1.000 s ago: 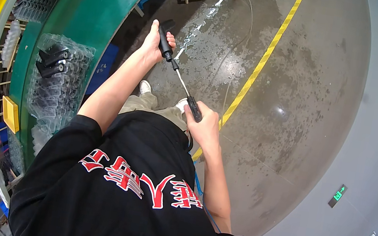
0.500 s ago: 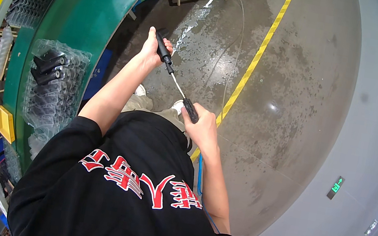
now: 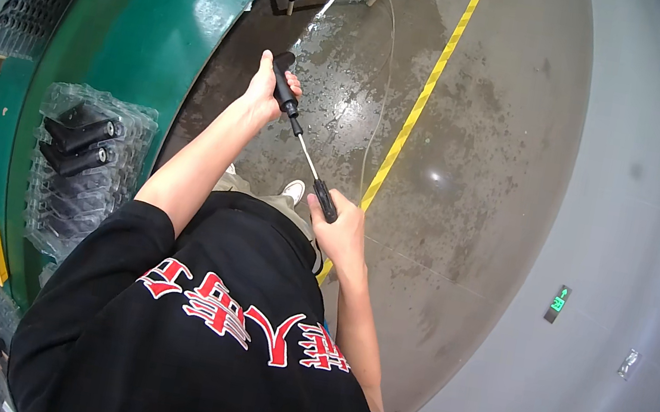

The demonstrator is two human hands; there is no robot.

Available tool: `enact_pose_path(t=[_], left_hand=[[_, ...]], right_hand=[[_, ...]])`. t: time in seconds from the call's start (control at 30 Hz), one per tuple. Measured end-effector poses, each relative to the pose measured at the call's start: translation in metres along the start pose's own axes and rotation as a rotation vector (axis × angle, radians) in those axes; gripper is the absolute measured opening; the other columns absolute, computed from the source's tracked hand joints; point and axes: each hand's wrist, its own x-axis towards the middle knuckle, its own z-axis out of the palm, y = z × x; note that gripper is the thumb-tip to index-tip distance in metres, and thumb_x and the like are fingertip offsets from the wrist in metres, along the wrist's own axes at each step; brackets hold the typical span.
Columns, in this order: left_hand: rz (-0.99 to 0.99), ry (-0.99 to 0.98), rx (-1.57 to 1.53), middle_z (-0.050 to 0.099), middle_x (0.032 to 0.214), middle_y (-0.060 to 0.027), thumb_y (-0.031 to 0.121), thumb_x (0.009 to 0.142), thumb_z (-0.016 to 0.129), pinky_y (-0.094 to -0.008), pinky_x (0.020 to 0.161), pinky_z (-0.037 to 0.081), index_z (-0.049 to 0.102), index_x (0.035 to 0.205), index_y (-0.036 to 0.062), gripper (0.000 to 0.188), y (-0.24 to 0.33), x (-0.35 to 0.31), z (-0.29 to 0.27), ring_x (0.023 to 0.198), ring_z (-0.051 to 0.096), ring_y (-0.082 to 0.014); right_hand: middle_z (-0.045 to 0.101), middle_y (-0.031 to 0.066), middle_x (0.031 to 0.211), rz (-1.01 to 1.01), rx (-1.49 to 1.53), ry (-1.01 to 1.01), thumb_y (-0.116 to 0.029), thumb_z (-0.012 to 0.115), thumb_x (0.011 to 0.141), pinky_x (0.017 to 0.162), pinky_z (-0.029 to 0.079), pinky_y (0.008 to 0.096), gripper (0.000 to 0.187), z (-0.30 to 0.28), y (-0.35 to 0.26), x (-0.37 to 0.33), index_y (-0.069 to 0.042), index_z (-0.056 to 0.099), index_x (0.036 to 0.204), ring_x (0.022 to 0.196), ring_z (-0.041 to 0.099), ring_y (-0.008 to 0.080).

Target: Clean metal brackets using an air duster gun.

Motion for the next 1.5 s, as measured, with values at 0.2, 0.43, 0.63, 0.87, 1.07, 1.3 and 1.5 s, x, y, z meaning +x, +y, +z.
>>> enact_pose_path(t=[0.2,0.43,0.63,0.87,1.07,1.3,1.5], left_hand=[[-0.026,-0.015,-0.027,0.044,0.060,-0.0030,0.067,0.094,0.044,-0.0284,0.043,0.042,0.041,0.077,0.0113,0.058,0.029,-0.006,-0.005,0.049,0.044,-0.0142],[-0.070,-0.022,-0.020,0.043,0.059,-0.0025,0.067,0.094,0.045,-0.0282,0.042,0.041,0.040,0.077,0.0114,0.058,0.053,-0.015,-0.010,0.048,0.044,-0.0140],[-0.090,-0.038,-0.013,0.043,0.059,-0.0023,0.068,0.093,0.047,-0.0282,0.042,0.041,0.040,0.077,0.0115,0.059,0.065,-0.014,-0.020,0.047,0.043,-0.0140],[-0.080,-0.029,-0.047,0.044,0.059,-0.0024,0.068,0.093,0.047,-0.0282,0.042,0.041,0.041,0.077,0.0114,0.059,0.077,-0.018,-0.023,0.047,0.043,-0.0140],[-0.068,-0.015,-0.036,0.044,0.059,-0.0022,0.068,0.093,0.047,-0.0280,0.042,0.040,0.041,0.077,0.0116,0.059,0.074,-0.015,-0.022,0.047,0.043,-0.0139],[-0.109,-0.011,-0.078,0.043,0.059,-0.0020,0.068,0.093,0.046,-0.0285,0.042,0.040,0.041,0.077,0.0112,0.059,0.060,-0.008,-0.017,0.047,0.043,-0.0137],[-0.027,-0.020,-0.029,0.044,0.060,-0.0025,0.067,0.094,0.045,-0.0285,0.042,0.040,0.041,0.078,0.0102,0.059,0.031,0.000,0.006,0.048,0.043,-0.0135]], right_hand=[[0.047,0.0038,0.057,0.041,-0.023,0.023,-0.019,0.066,0.086,0.051,0.036,0.0334,0.026,0.023,-0.035,-0.002,-0.003,0.052,0.073,0.052,0.039,0.0186],[0.047,0.0005,0.060,0.094,-0.030,0.045,-0.018,0.066,0.087,0.054,0.035,0.0290,0.023,0.048,-0.067,-0.010,-0.001,0.055,0.075,0.056,0.038,0.0141],[0.047,0.0006,0.060,0.094,-0.046,0.064,-0.016,0.066,0.087,0.054,0.035,0.0287,0.022,0.062,-0.079,-0.013,-0.001,0.056,0.075,0.056,0.038,0.0141],[0.047,0.0005,0.060,0.113,-0.058,0.057,-0.015,0.066,0.087,0.054,0.035,0.0285,0.022,0.072,-0.088,-0.011,-0.001,0.056,0.074,0.055,0.038,0.0138],[0.047,0.0001,0.060,0.115,-0.023,0.052,-0.015,0.066,0.087,0.054,0.035,0.0281,0.022,0.071,-0.084,-0.009,-0.001,0.055,0.074,0.055,0.038,0.0134],[0.047,-0.0005,0.060,0.097,0.010,0.025,-0.016,0.065,0.088,0.054,0.035,0.0276,0.023,0.055,-0.064,-0.003,-0.002,0.055,0.073,0.056,0.038,0.0127],[0.047,0.0019,0.058,0.042,0.123,-0.003,-0.018,0.066,0.087,0.052,0.036,0.0313,0.024,0.027,-0.024,0.010,-0.003,0.053,0.074,0.054,0.039,0.0162]])
